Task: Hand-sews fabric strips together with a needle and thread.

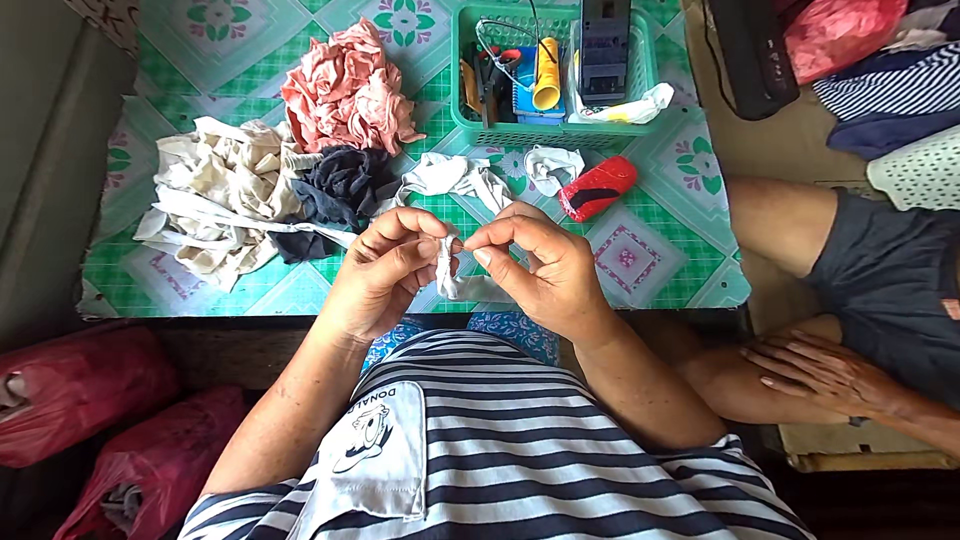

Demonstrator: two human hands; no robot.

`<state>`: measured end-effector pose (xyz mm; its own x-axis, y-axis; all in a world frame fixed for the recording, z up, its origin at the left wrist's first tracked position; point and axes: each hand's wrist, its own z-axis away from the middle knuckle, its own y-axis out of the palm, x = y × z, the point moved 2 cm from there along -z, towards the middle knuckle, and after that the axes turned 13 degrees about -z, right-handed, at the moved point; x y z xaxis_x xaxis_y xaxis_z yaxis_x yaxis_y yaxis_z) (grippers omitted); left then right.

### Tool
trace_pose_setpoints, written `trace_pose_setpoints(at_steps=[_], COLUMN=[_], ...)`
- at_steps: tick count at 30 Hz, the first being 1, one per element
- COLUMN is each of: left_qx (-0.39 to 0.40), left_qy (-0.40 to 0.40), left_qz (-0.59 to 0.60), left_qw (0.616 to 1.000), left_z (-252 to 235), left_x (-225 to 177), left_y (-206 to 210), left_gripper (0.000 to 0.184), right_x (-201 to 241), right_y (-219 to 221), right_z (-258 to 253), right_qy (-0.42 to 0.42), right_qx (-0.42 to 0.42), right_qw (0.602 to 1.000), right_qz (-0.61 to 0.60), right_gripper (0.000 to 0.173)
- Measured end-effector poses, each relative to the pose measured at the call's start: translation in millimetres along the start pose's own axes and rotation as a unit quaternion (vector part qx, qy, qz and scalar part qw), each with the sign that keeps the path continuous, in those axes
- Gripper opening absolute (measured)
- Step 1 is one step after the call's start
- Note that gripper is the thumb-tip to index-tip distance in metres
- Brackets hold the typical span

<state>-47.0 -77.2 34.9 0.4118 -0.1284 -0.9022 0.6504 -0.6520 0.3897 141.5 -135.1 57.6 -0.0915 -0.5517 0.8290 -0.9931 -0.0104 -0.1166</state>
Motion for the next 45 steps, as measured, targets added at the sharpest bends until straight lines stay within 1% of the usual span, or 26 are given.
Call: trace_pose_setpoints(at_steps=[5,15,26,31,41,45], left_qx=[-0.009,-0.001,0.001,-0.007,-0.028,-0.035], left_qy=[-0.007,-0.01,-0.009,-0.004,0.023,0.037], left_qz=[-0.002,0.003,-0.003,-0.031,-0.087,-0.107], left_qw=[1.0,1.0,1.0,1.0,0.996,0.993], left_z=[0.5,0.1,-0.4,-0.9,-2.3,-1.5], left_x=[1.2,1.6,0.1,-0.4,0.1,0.2], left_y=[-0.1,-0.9,-0.2,0.6,2.2,2.7], left_gripper=[0.013,0.014,0.013,0.013,0.015,0.018], right_x=[1.0,2.8,-0.9,-3.1,-0.9,1.2], right_y=[0.5,0.7,0.5,1.6,-2.5,-1.9], right_z=[0.2,0.4,0.2,1.4,-0.1,-0.6], right_qy=[-0.002,-0.003,0.016,0.019,-0.001,-0.005], right_qx=[0.004,0.005,0.007,-0.003,-0.011,-0.008], right_qw=[1.0,1.0,0.999,0.999,1.0,1.0], right_qz=[-0.002,0.008,-0.043,-0.051,-0.006,0.014], right_gripper=[0.013,0.013,0.01,0.009,0.011,0.012])
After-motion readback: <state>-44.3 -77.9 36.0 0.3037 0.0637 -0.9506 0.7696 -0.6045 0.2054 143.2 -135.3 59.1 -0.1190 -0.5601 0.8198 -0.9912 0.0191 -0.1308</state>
